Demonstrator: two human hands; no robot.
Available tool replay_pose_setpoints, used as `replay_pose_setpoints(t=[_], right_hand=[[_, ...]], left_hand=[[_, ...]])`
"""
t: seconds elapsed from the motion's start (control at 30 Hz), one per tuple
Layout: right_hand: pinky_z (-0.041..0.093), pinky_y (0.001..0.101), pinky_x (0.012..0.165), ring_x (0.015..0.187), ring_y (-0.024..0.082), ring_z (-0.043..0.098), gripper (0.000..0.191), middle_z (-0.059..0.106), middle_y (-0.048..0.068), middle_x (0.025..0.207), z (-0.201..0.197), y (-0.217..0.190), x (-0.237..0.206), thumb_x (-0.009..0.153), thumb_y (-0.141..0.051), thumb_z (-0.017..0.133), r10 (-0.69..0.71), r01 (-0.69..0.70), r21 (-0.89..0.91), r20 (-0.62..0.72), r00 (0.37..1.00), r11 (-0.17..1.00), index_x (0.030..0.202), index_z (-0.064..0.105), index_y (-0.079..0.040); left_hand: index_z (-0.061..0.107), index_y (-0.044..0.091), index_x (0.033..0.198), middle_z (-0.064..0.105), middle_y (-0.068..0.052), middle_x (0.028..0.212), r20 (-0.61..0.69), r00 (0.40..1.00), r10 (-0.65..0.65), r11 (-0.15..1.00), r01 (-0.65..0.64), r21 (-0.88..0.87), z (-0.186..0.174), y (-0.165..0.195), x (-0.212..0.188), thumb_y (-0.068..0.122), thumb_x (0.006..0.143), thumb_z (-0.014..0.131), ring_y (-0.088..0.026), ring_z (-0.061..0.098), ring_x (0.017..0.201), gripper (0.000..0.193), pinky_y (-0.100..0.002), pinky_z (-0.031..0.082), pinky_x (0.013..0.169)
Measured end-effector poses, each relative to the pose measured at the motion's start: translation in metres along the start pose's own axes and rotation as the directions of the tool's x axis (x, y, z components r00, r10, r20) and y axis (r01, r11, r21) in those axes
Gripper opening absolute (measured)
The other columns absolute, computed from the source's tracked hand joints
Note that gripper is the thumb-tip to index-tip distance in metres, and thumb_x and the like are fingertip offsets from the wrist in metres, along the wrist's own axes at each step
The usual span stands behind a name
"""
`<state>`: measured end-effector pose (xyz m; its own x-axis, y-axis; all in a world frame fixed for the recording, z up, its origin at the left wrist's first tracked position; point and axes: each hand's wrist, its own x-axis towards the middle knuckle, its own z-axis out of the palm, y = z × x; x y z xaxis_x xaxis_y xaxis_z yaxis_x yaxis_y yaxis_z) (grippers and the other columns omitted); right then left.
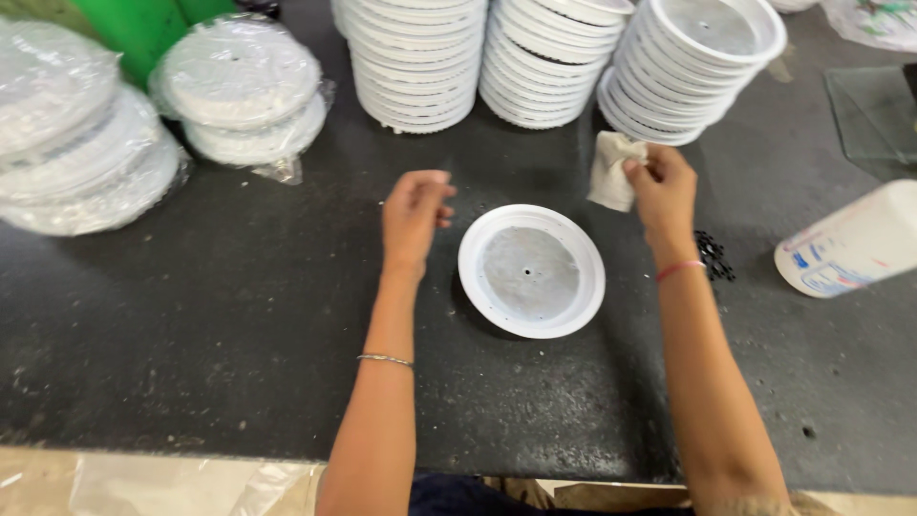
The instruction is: The person picks up a white round plastic light cover from the workbench, wipes its surface with a cloth, turns it over, wraps it in a clear plastic bag, and places it with other wrapped covers. They repeat this cleaning and wrapping cycle for several covers during the episode.
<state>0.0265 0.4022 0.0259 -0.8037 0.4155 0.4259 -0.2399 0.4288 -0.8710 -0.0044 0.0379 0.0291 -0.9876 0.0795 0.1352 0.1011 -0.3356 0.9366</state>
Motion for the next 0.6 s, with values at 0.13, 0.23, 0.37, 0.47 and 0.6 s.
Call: replay_pose_setpoints(t=[0.13, 0.23, 0.37, 0.47, 0.6], right_hand=[[0.055, 0.0223, 0.080, 0.090, 0.008, 0.067, 0.022, 0.073, 0.005, 0.103, 0.027, -0.038, -0.017, 0.101, -0.004, 0.069, 0.117, -0.189, 0.438, 0.186, 0.976, 0.879, 0.121, 0.060, -0.003], [0.054, 0.0242, 0.076, 0.086, 0.008, 0.065, 0.019, 0.071, 0.004, 0.099, 0.056, -0.068, -0.037, 0.101, -0.005, 0.069, 0.170, -0.312, 0.477, 0.317, 0.933, 0.822, 0.118, 0.062, -0.004], [0.056, 0.0257, 0.076, 0.087, 0.011, 0.068, 0.017, 0.073, 0.005, 0.098, 0.089, -0.099, -0.065, 0.097, -0.008, 0.070, 0.210, -0.398, 0.431, 0.422, 0.882, 0.809, 0.112, 0.062, -0.005], [0.055, 0.0266, 0.079, 0.094, 0.014, 0.068, 0.019, 0.072, 0.008, 0.106, 0.094, -0.119, -0.081, 0.097, -0.012, 0.072, 0.007, -0.011, 0.022, 0.140, 0.990, 1.000, 0.112, 0.064, -0.002], [0.055, 0.0313, 0.081, 0.094, 0.017, 0.067, 0.022, 0.067, 0.011, 0.114, 0.090, -0.136, -0.103, 0.105, -0.022, 0.064, -0.070, 0.076, -0.302, 0.031, 0.997, 0.950, 0.117, 0.072, -0.004]], left_hand=[[0.061, 0.013, 0.131, 0.066, -0.004, 0.116, 0.214, 0.975, 0.064, 0.998, -0.061, -0.020, 0.019, 0.011, -0.015, 0.027, 0.093, 0.073, -0.011, 0.068, 0.088, 0.043, -0.029, 0.060, 0.073], [0.053, 0.019, 0.139, 0.062, 0.001, 0.126, 0.319, 0.948, 0.016, 0.995, 0.017, -0.099, 0.029, 0.019, -0.024, 0.029, 0.086, 0.076, -0.011, 0.069, 0.100, 0.058, -0.034, 0.063, 0.082], [0.065, 0.007, 0.125, 0.070, -0.004, 0.111, 0.316, 0.945, -0.080, 0.981, 0.131, -0.143, 0.030, 0.017, -0.029, 0.032, 0.090, 0.076, -0.014, 0.071, 0.097, 0.045, -0.035, 0.063, 0.083], [0.072, 0.000, 0.114, 0.071, -0.007, 0.099, 0.177, 0.980, -0.091, 0.988, 0.110, -0.105, 0.027, 0.008, -0.026, 0.030, 0.094, 0.078, -0.013, 0.067, 0.088, 0.036, -0.031, 0.057, 0.077], [0.069, 0.003, 0.109, 0.072, -0.004, 0.097, -0.004, 1.000, 0.021, 0.989, -0.022, -0.147, 0.026, -0.001, -0.022, 0.027, 0.091, 0.078, -0.010, 0.067, 0.085, 0.031, -0.028, 0.058, 0.076]])
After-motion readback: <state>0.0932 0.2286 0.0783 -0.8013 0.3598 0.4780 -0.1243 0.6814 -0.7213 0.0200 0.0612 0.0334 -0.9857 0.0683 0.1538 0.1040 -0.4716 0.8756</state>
